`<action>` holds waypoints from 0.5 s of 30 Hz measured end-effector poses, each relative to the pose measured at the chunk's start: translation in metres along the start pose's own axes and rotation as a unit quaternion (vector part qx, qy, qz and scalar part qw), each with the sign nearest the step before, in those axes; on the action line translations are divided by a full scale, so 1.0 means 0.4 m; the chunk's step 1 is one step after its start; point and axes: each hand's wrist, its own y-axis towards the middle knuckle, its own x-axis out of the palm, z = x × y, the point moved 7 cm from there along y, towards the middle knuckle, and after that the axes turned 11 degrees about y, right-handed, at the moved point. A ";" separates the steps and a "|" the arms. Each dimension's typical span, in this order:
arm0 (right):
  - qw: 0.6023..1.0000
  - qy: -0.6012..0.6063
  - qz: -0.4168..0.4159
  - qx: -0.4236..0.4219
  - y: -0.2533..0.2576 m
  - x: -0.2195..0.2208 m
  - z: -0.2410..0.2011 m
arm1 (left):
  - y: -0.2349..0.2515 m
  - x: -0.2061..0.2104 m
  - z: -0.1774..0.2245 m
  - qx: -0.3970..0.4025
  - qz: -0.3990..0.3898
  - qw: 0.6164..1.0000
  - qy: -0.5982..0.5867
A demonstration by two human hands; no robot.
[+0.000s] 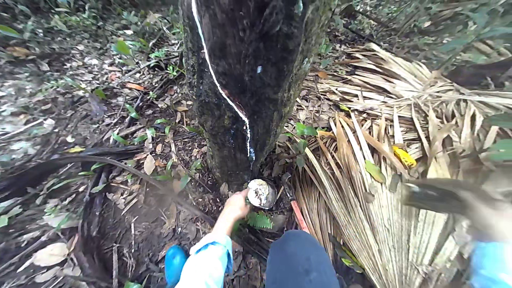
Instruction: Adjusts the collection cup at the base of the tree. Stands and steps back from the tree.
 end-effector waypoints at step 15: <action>0.679 -0.243 -0.668 -0.181 -0.508 1.085 -0.147 | 0.032 0.027 0.034 -0.057 0.103 0.980 -0.162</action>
